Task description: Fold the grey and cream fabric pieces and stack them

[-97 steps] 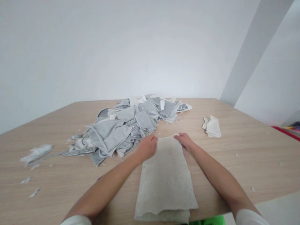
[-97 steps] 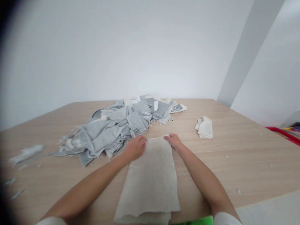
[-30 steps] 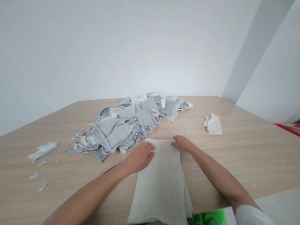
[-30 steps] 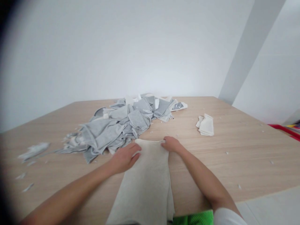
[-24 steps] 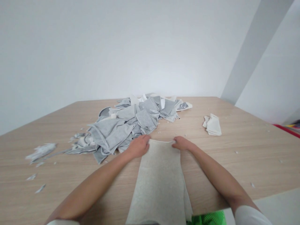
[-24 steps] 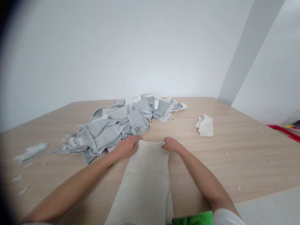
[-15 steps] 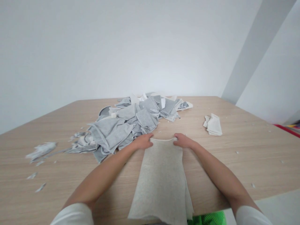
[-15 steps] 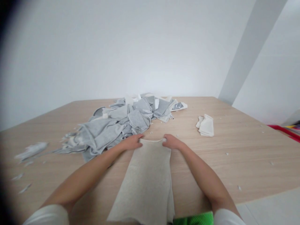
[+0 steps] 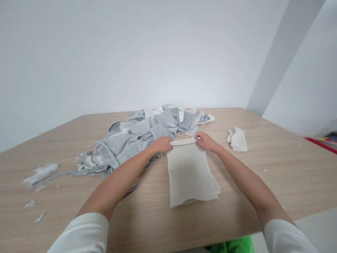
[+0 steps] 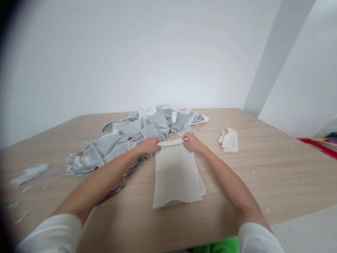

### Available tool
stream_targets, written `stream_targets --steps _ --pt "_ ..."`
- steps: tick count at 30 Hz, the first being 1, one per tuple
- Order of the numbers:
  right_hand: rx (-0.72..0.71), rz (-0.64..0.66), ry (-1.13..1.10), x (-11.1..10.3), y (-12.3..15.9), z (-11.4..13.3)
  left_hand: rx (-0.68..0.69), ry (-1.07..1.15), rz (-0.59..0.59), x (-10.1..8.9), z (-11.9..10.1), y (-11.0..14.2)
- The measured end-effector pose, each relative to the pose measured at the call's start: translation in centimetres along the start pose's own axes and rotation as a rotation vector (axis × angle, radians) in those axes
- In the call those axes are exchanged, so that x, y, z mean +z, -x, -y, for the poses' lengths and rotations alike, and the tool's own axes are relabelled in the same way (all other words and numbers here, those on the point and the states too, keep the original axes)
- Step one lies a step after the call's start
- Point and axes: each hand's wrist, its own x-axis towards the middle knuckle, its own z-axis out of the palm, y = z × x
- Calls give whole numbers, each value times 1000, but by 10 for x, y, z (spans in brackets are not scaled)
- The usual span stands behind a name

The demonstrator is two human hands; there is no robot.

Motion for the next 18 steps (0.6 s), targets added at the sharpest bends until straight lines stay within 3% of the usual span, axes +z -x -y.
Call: stream_targets --steps 5,9,12,18 --pt "-104 -143 75 -15 3 12 -14 -60 -201 -13 -10 11" --pt "-225 -130 179 -20 28 19 82 -186 -333 -7 -18 41" --pt "-317 -35 272 -17 58 20 195 -290 -290 6 -24 69" --pt "-400 284 409 9 121 25 487 -407 -52 49 -36 112"
